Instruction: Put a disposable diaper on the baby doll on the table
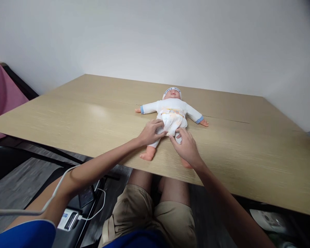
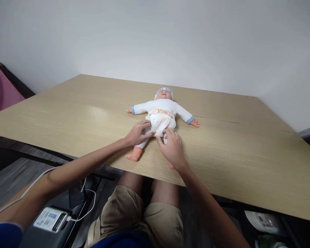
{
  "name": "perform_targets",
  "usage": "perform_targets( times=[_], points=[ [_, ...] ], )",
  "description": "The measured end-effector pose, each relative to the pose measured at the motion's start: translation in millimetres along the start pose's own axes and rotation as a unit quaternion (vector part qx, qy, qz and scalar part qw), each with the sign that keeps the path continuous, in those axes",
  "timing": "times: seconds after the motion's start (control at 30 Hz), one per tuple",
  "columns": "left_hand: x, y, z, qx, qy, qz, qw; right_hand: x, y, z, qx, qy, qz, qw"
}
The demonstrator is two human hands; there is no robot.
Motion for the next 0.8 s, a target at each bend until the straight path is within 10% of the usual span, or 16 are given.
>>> perform_targets(
  times=[0.27, 0.47, 0.8],
  points=[
    [0, 4.6, -14, 0.082, -0.038, 0.033, 0.995, -12, 5, 14, -0.042, 0.074, -0.025, 0.996],
    [8, 11.6, -33, 0.300, -0.134, 0.110, 0.938, -18, -5, 20, -0.142, 0.131, -0.017, 0.981],
    [15, 4.5, -33, 0.262, -0.213, 0.063, 0.939, -17, -17, 31, -0.130, 0.159, -0.045, 0.978]
  ],
)
Point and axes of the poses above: each hand's wrist, its own x-axis away from the middle knuckle, its own y-axis out of the palm, z = x × y, the point moved 8 cm from there along -x, towards the middle knuckle, and after that the axes turned 15 degrees about y, right-handed, at the moved point
